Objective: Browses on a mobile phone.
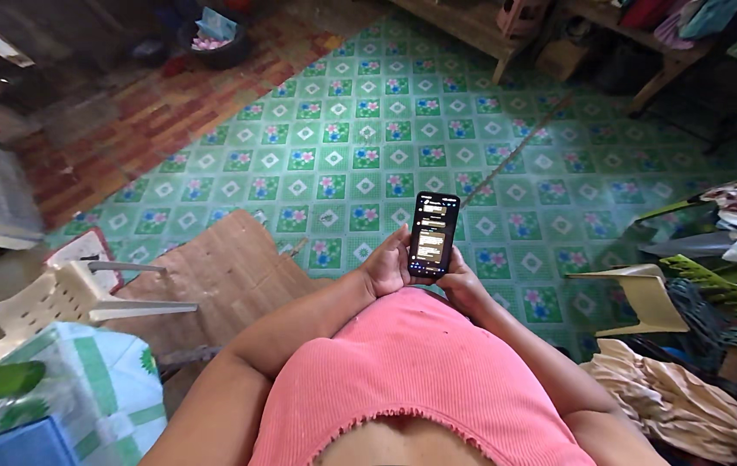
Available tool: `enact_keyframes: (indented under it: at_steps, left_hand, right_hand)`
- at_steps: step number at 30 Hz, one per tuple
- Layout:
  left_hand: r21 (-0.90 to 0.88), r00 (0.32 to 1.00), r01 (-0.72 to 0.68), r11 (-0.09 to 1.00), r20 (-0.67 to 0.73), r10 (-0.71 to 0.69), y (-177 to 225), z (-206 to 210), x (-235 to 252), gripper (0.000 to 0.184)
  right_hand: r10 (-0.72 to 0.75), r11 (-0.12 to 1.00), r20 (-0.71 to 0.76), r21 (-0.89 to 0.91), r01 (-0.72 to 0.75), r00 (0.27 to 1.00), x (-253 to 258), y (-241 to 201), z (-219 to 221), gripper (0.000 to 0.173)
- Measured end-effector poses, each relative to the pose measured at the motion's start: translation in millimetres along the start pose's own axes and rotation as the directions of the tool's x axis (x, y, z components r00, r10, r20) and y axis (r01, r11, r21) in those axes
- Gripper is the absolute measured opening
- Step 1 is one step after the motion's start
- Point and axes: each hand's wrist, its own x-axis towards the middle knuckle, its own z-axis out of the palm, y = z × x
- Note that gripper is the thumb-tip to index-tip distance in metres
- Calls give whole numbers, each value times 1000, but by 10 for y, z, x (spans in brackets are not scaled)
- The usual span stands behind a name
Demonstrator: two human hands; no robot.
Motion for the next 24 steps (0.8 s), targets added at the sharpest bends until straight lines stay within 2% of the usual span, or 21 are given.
enact_keyframes:
  at_steps: [8,13,24]
  left_hand:
    - [1,1000,12,1000,-12,-12,9,3,26,69]
    - [-11,1000,7,1000,-6,-7,-8,4,49,69]
    - [-10,999,35,999,-20,-35,-44,17,112,72]
  right_hand:
    - [4,1000,-33,-25,-5,999,14,-10,-25,73]
    - [17,1000,-21,-9,-18,1000,22,2,-62,74]
    - [56,998,-97,-7,-57,994,10,-17,-62,76]
